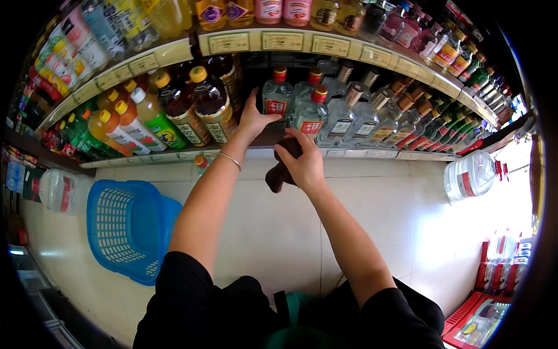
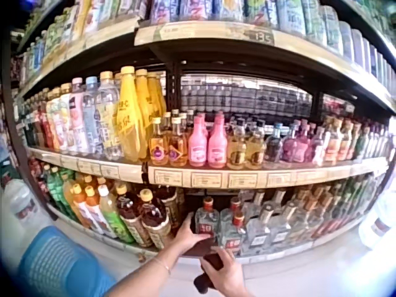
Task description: The person wipes the labels of various bottles on a store shelf using a dark cloth. They handle each bottle individually, wiping the front and sides before placing it back on the shelf. The task involves cleaning glass bottles containing liquids, likely alcoholic beverages, in a retail setting.
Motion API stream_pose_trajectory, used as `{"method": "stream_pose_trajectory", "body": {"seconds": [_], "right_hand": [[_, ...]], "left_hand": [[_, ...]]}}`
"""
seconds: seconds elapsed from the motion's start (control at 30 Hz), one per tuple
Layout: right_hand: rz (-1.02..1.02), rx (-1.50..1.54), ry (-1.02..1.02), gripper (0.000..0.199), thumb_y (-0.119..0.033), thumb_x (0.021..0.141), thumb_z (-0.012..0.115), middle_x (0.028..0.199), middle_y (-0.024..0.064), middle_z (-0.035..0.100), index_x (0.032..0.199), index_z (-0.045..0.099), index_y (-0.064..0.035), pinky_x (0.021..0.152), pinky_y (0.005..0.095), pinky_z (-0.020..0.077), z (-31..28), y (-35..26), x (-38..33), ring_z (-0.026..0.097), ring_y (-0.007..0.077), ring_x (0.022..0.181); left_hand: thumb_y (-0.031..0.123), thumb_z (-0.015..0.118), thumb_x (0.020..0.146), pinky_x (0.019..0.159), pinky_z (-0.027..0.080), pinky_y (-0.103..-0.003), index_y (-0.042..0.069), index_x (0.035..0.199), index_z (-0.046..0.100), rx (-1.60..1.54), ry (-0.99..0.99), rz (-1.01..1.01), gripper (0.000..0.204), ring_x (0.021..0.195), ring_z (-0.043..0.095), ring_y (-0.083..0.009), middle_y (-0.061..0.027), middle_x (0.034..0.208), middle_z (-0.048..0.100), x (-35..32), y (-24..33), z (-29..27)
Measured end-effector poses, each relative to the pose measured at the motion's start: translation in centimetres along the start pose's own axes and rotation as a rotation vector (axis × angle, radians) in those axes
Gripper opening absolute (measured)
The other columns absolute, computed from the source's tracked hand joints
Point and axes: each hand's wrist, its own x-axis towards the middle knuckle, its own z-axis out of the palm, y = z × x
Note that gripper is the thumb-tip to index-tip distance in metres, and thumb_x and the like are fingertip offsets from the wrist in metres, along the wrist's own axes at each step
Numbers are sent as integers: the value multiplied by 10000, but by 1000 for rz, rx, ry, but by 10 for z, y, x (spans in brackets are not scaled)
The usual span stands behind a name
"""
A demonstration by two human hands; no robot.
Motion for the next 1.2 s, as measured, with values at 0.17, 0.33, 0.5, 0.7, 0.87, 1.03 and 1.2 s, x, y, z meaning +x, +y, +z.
{"method": "stream_pose_trajectory", "body": {"seconds": [0.17,0.33,0.5,0.7,0.87,1.03,1.2], "right_hand": [[34,42,-10,474,-171,784,800,1012,142,653,1185,616,0,812,367,534,-16,8,-7,658,287,904],[67,32,-60,510,-178,774,810,1010,144,640,1197,606,19,828,367,527,-18,11,1,645,289,915],[36,11,-107,523,-165,758,802,1103,168,622,1203,601,20,856,385,521,-16,14,-2,640,327,971],[107,-33,-269,401,-101,821,695,1127,211,666,1192,614,25,929,403,502,-31,10,-16,633,375,1072],[-1,590,88,449,-193,963,602,1363,204,559,1350,516,19,1091,380,371,-54,-57,-28,506,324,1305],[-269,31,180,926,-317,771,796,1486,265,381,1500,309,-16,1058,429,428,14,-68,-23,344,478,1379],[-102,-153,-79,966,-334,683,867,1335,235,522,1455,366,-39,939,410,507,9,-92,-6,554,411,1170]], "left_hand": [[-4,863,671,931,510,-304,78,1481,345,-582,-241,-159,965,1118,598,-169,-63,1265,598,15,-9,13],[35,883,668,902,527,-312,25,1331,473,-399,-206,-192,779,1048,633,-175,-80,1148,648,7,-14,14],[64,854,722,850,541,-311,32,1223,540,-502,-101,-69,592,974,645,-155,-59,1089,665,-14,-2,10],[126,837,749,833,546,-312,41,1190,559,-536,-46,12,528,948,649,-142,-55,1053,670,-48,41,-15],[166,851,734,872,519,-313,24,1228,556,-409,-12,58,593,988,636,-141,-66,1091,677,-110,90,-41],[186,643,921,914,500,-312,1,1281,488,-398,132,248,433,1057,619,-178,-91,1189,634,-152,82,-16],[86,708,842,898,507,-300,24,1209,502,-942,29,-197,426,1053,616,-162,-74,1150,630,-181,81,-24]]}}
